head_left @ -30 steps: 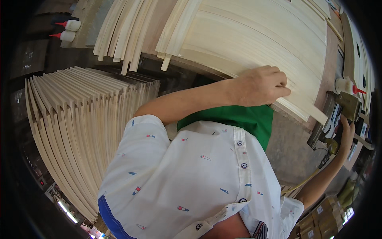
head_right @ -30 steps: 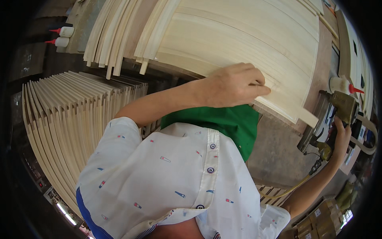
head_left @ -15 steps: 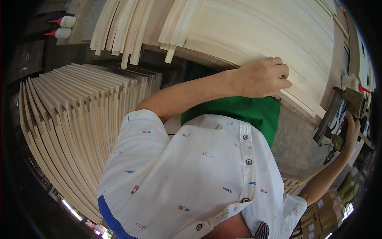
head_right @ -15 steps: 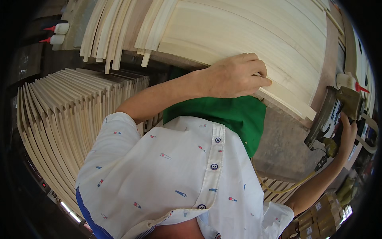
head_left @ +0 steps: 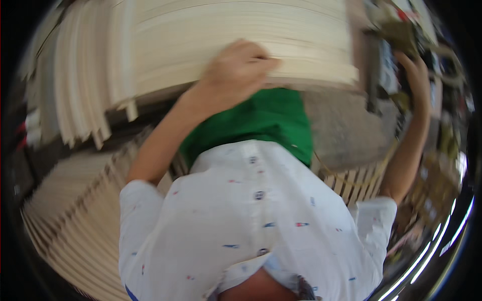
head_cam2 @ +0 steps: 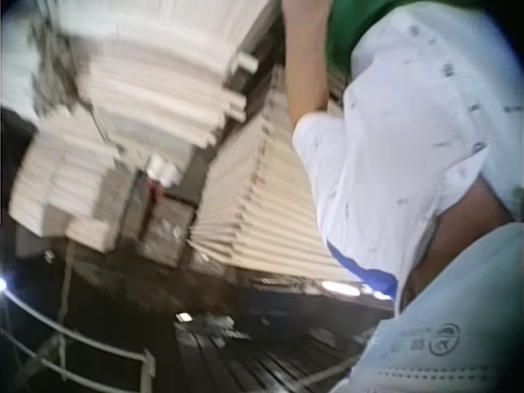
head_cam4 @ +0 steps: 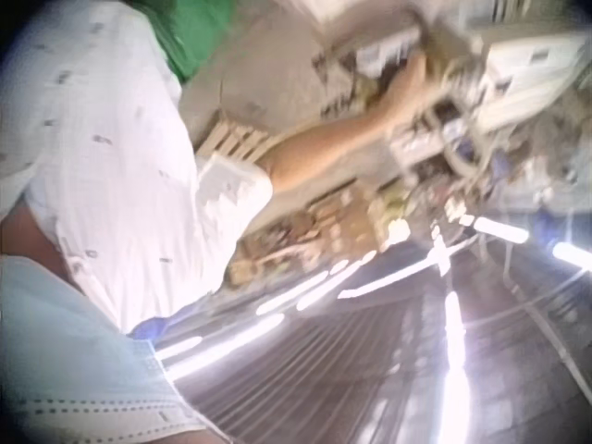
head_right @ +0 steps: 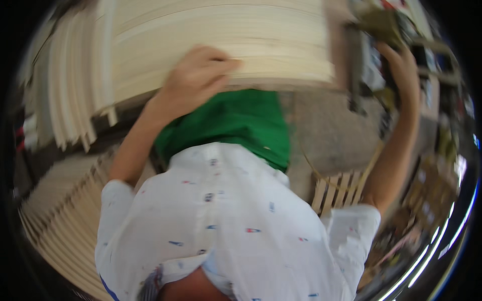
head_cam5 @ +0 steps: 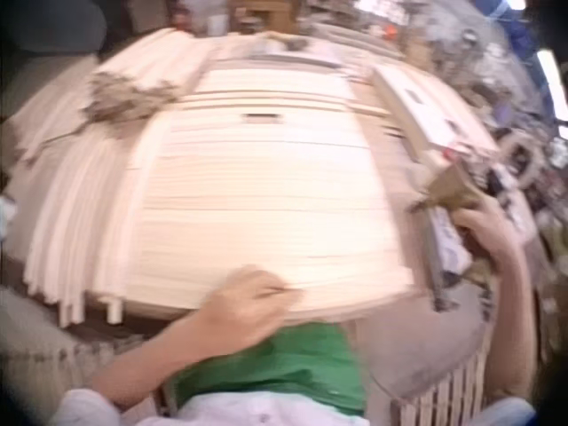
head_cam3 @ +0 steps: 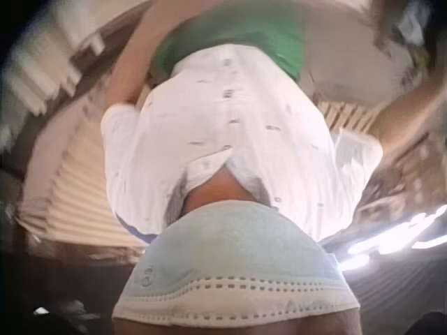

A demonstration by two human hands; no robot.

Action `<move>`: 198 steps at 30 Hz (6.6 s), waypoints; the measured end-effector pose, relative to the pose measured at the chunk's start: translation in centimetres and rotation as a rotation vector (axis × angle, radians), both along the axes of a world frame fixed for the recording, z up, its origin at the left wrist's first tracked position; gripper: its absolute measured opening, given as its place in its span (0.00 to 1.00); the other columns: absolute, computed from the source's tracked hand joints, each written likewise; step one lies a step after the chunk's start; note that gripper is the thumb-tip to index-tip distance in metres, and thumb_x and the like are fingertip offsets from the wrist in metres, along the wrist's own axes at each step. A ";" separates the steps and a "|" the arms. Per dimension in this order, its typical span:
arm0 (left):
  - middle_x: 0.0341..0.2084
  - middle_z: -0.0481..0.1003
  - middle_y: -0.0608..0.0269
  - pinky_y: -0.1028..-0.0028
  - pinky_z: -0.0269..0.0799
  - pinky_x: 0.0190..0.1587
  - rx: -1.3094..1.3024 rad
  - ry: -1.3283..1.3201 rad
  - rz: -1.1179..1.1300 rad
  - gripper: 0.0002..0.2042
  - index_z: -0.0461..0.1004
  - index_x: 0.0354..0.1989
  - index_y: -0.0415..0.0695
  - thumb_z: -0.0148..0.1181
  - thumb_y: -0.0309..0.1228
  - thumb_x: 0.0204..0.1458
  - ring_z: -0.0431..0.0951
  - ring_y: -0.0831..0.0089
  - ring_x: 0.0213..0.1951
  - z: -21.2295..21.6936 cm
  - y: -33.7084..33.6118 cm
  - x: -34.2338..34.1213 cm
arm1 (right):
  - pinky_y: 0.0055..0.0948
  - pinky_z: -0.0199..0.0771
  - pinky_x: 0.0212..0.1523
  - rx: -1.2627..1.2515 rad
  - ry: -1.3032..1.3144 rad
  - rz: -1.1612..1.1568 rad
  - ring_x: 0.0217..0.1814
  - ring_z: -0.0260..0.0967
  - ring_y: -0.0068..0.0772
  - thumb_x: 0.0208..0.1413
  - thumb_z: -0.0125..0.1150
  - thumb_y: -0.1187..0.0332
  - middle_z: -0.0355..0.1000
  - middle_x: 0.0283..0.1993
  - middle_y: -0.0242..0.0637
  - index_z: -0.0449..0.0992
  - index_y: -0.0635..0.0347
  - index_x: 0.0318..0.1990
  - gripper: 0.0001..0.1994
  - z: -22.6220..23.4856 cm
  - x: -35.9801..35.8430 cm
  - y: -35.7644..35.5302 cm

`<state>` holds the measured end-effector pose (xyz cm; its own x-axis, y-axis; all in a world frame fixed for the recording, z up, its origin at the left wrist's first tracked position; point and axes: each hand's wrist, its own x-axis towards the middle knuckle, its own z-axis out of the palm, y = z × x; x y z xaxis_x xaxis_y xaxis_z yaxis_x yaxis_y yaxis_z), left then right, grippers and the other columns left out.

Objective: The recorder applies glue to wooden boards and uses a pneumatic nail gun to assemble furniture components at a factory station.

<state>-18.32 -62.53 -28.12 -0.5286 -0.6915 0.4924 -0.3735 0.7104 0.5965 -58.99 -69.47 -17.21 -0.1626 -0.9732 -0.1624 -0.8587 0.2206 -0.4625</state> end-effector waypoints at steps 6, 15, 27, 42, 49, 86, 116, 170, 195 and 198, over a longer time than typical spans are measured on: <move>0.35 0.74 0.58 0.66 0.69 0.41 0.068 -0.120 -0.018 0.15 0.77 0.41 0.40 0.62 0.18 0.41 0.72 0.60 0.39 1.3 0.6 0.0 | 0.26 0.66 0.19 -0.098 -0.173 -0.102 0.18 0.66 0.24 0.44 0.59 0.70 0.69 0.21 0.34 0.73 0.68 0.29 0.08 1.4 4.9 1.3; 0.42 0.73 0.56 0.67 0.68 0.47 0.118 -0.226 -0.001 0.17 0.76 0.44 0.41 0.65 0.22 0.42 0.71 0.58 0.45 2.9 0.4 -3.7 | 0.26 0.68 0.17 -0.148 -0.174 -0.081 0.15 0.67 0.28 0.44 0.58 0.71 0.68 0.17 0.38 0.72 0.70 0.24 0.08 2.9 5.2 2.6; 0.35 0.76 0.64 0.65 0.68 0.43 -0.140 -0.093 -0.091 0.09 0.78 0.35 0.42 0.64 0.24 0.43 0.73 0.64 0.40 -1.0 -1.5 -11.7 | 0.27 0.68 0.18 -0.088 -0.138 -0.112 0.16 0.68 0.29 0.43 0.59 0.69 0.69 0.16 0.40 0.74 0.70 0.23 0.10 2.1 3.6 1.8; 0.37 0.76 0.66 0.66 0.67 0.46 -0.097 -0.087 -0.077 0.08 0.79 0.36 0.44 0.62 0.25 0.45 0.72 0.65 0.42 -1.4 -1.5 -11.1 | 0.24 0.63 0.19 -0.011 -0.152 0.068 0.16 0.66 0.21 0.49 0.60 0.64 0.67 0.16 0.32 0.74 0.68 0.27 0.12 3.6 4.7 11.0; 0.38 0.76 0.66 0.66 0.66 0.47 -0.087 -0.071 -0.092 0.08 0.79 0.36 0.44 0.62 0.26 0.46 0.72 0.65 0.43 -1.5 -1.4 -11.4 | 0.21 0.63 0.18 0.082 -0.259 0.028 0.17 0.64 0.17 0.50 0.61 0.67 0.67 0.18 0.31 0.70 0.68 0.32 0.11 4.2 7.7 13.0; 0.49 0.73 0.62 0.64 0.63 0.56 0.023 -0.354 0.565 0.14 0.78 0.40 0.42 0.66 0.30 0.42 0.69 0.60 0.53 -0.2 6.2 20.5 | 0.21 0.62 0.21 0.112 -0.389 0.383 0.20 0.64 0.20 0.48 0.63 0.67 0.68 0.22 0.33 0.70 0.70 0.36 0.14 3.5 25.1 8.1; 0.40 0.76 0.64 0.64 0.65 0.51 -0.094 -0.208 0.536 0.12 0.80 0.34 0.41 0.67 0.30 0.38 0.72 0.64 0.47 0.7 5.5 17.7 | 0.23 0.62 0.20 0.201 -0.342 0.801 0.17 0.63 0.19 0.51 0.60 0.65 0.67 0.19 0.33 0.70 0.69 0.32 0.13 2.4 34.8 6.5; 0.24 0.74 0.56 0.74 0.70 0.21 1.142 0.257 -0.516 0.23 0.61 0.52 0.32 0.57 0.37 0.56 0.75 0.73 0.17 2.3 9.2 -18.1 | 0.47 0.64 0.55 -0.693 -1.737 -0.430 0.51 0.68 0.50 0.52 0.59 0.62 0.73 0.44 0.48 0.68 0.59 0.51 0.20 -7.8 4.1 27.3; 0.39 0.74 0.54 0.64 0.70 0.46 0.147 -0.229 -0.524 0.11 0.75 0.42 0.42 0.57 0.28 0.50 0.73 0.54 0.44 3.0 -10.2 -22.5 | 0.19 0.62 0.24 -1.004 -1.939 -0.638 0.26 0.53 0.23 0.56 0.52 0.72 0.54 0.26 0.32 0.61 0.69 0.50 0.16 -10.9 -4.9 26.0; 0.33 0.76 0.57 0.67 0.71 0.40 -0.175 -0.237 -0.441 0.08 0.76 0.36 0.41 0.59 0.29 0.50 0.76 0.61 0.36 2.1 -15.9 -26.2 | 0.18 0.60 0.23 -0.987 -1.962 -0.639 0.26 0.53 0.23 0.56 0.52 0.71 0.54 0.25 0.32 0.63 0.69 0.49 0.15 -11.4 -3.7 24.0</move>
<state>-44.52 -78.44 -25.99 -0.8615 -0.2965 0.4122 -0.1272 0.9119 0.3901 -62.64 -45.51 -28.63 -0.6726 -0.7298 -0.1221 0.6878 -0.5558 -0.4668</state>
